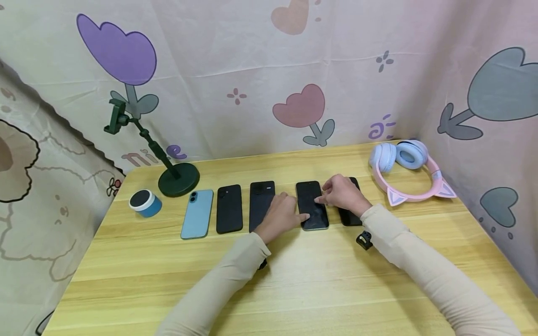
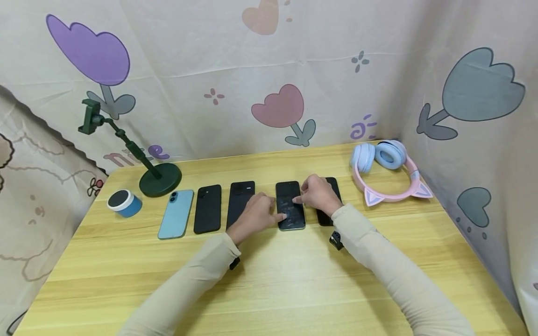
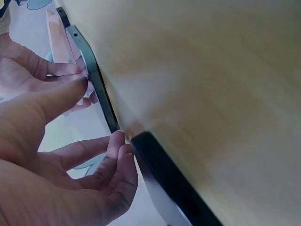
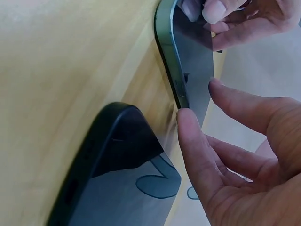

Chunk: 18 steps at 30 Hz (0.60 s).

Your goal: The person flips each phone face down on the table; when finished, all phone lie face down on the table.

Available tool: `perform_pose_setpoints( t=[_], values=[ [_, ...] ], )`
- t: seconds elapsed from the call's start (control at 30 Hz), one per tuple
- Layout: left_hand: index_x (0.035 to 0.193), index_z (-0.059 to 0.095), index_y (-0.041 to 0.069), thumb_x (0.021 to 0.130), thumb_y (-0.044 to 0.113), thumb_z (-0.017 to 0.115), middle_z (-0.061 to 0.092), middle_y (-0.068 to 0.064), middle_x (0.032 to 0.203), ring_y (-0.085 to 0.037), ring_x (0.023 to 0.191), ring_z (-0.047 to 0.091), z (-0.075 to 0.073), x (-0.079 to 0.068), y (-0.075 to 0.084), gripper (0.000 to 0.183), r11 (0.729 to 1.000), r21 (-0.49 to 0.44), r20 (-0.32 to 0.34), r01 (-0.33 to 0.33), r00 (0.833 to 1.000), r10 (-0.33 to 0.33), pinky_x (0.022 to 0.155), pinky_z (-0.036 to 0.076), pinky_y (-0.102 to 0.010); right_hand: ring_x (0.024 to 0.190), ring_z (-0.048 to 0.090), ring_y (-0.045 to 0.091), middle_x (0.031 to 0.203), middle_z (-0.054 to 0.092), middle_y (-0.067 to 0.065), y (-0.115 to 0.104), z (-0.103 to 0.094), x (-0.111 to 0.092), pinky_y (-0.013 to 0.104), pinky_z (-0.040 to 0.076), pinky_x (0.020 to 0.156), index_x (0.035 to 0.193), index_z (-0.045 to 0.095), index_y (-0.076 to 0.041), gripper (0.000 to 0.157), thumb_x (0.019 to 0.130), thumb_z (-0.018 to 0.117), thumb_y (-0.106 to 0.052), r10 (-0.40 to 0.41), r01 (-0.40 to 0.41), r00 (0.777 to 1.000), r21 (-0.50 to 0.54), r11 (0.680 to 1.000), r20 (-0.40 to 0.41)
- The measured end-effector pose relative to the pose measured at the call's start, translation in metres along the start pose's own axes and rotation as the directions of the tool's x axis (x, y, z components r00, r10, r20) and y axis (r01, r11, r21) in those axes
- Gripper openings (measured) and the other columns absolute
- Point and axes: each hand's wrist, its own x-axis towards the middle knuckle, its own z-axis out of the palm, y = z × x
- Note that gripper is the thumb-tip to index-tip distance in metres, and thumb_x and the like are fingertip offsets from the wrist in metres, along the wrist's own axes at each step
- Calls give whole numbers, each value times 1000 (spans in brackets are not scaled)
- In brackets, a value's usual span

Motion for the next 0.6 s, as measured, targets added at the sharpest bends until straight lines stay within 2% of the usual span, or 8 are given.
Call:
perform_pose_setpoints(
  t=[0.13,0.17,0.23,0.3,0.4,0.5,0.6],
  values=[
    [58,58,10,91,40,78,68,-13,115,-28,108,56,2,0,3,48,1000,-6,3,17,1000,-17,92,44,-37,67,69,17,69,71,6,1,2,-2,53,50,96,116,68,9,44,88,81,-22,1,-1,999,-5,1000,35],
    [58,58,10,91,40,78,67,-15,119,-29,111,56,2,0,4,48,1000,-10,4,18,1000,-18,95,43,-38,67,68,17,68,70,6,1,2,-2,52,50,97,117,68,9,44,88,81,-22,4,-4,999,-7,1000,37],
    [61,62,9,91,39,78,66,-16,125,-30,116,56,3,1,4,45,1000,-20,2,21,1000,-21,100,43,-40,65,67,19,65,68,7,1,3,-2,46,53,87,108,71,6,34,89,81,-21,7,-6,999,-11,1000,41],
    [66,65,8,90,38,78,66,-17,125,-30,118,55,3,1,4,41,999,-33,0,24,1000,-24,102,42,-40,64,66,19,65,67,7,1,4,-2,45,53,86,105,71,4,31,89,80,-20,9,-9,999,-10,1000,40],
    [70,65,8,89,37,80,68,-14,109,-29,109,57,3,2,5,38,999,-46,-5,27,1000,-27,95,43,-38,61,64,19,62,65,6,1,5,-2,38,49,75,92,71,0,21,89,80,-19,12,-12,999,-9,1000,35],
    [65,58,9,88,36,81,61,-9,82,-24,90,56,3,2,5,42,998,-54,-19,18,1000,-19,80,41,-34,62,65,19,60,62,5,1,6,-1,40,49,78,93,71,1,22,89,80,-19,16,-16,1000,-6,1000,27],
    [63,53,10,87,33,83,48,-4,65,-20,72,48,3,2,5,45,997,-78,-40,10,999,-14,68,34,-30,63,66,19,59,61,5,1,7,0,43,51,83,95,71,2,24,89,80,-19,13,-13,1000,1,1000,23]
  ],
)
